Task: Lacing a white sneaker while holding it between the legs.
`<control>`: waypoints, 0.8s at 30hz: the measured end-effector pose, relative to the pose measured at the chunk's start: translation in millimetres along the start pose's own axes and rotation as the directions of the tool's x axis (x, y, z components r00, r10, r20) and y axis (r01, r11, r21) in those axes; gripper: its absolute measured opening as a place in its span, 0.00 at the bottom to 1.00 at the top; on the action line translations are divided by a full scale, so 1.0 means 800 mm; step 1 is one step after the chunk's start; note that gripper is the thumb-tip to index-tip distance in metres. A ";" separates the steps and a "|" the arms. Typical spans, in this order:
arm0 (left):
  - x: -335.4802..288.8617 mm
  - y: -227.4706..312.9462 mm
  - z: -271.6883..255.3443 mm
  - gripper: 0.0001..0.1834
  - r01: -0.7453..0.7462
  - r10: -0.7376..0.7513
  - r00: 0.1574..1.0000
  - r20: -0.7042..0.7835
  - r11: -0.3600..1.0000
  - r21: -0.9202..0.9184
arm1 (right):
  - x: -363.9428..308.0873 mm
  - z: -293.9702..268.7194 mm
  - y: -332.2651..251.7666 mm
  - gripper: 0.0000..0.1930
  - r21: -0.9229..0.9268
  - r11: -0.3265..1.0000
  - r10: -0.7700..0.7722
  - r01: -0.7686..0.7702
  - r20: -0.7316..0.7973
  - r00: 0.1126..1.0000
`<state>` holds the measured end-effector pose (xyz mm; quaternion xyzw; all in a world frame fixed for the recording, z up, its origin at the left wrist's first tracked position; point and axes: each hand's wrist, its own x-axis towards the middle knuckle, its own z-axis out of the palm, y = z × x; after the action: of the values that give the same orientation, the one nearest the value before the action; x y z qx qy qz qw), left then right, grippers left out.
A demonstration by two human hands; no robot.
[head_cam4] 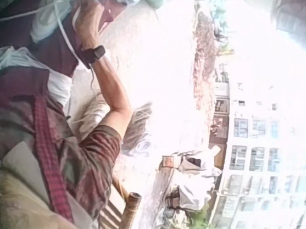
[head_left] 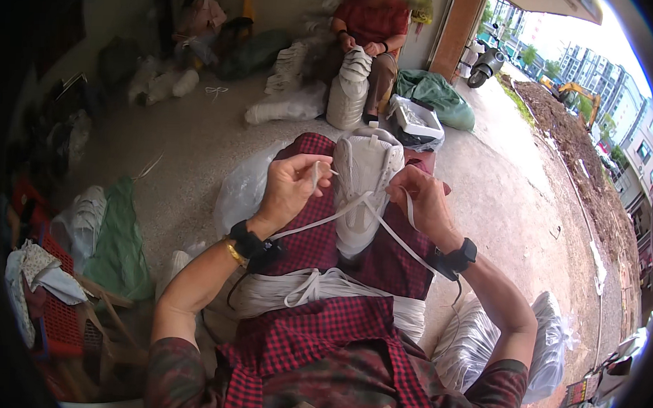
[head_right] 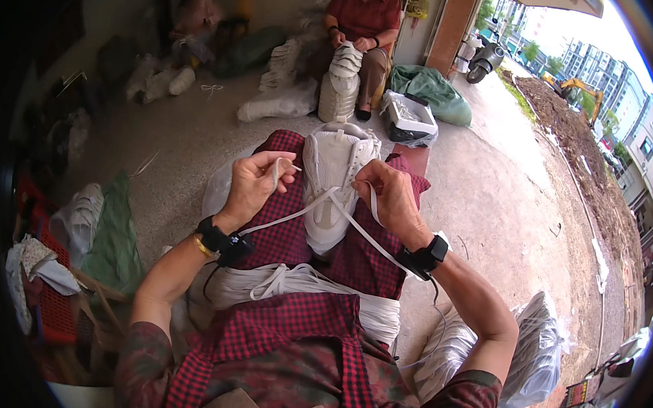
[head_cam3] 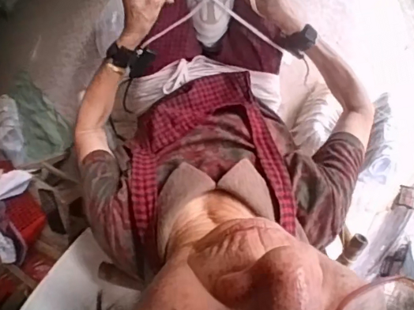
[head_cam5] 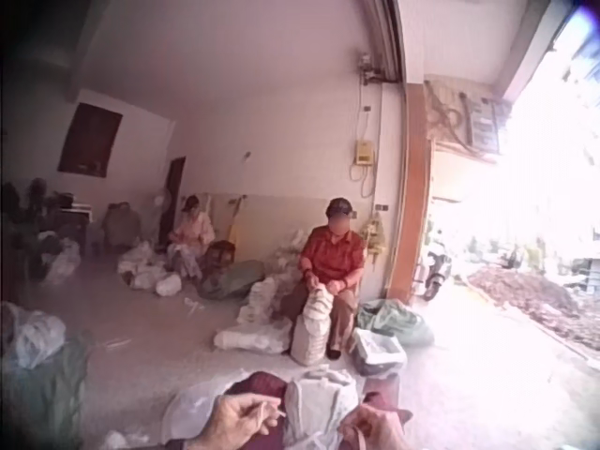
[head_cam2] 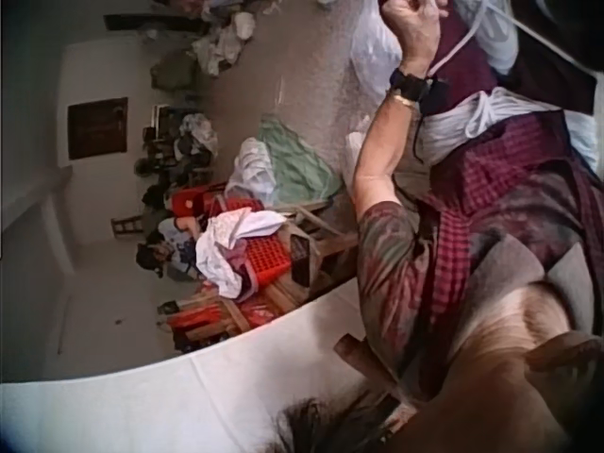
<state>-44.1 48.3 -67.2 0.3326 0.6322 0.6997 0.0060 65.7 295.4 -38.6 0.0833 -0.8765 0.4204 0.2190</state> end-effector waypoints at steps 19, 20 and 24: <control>-0.012 -0.017 0.033 0.05 -0.007 0.005 1.000 0.011 0.981 0.196 | 0.014 0.007 -0.008 0.05 -0.139 0.990 0.040 -0.024 0.112 0.993; -0.012 -0.017 0.032 0.05 -0.005 0.003 1.000 0.006 0.973 0.232 | 0.013 0.009 -0.007 0.04 -0.088 0.995 0.046 -0.037 0.102 0.994; -0.011 -0.017 0.037 0.04 -0.038 0.046 0.999 -0.025 0.966 0.256 | 0.009 0.007 -0.009 0.03 0.074 0.983 0.156 -0.166 0.129 0.979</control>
<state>-28.7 73.4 -84.2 0.3331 0.7101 0.6173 -0.0616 59.7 286.9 -33.6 0.0467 -0.8737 0.4674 0.1263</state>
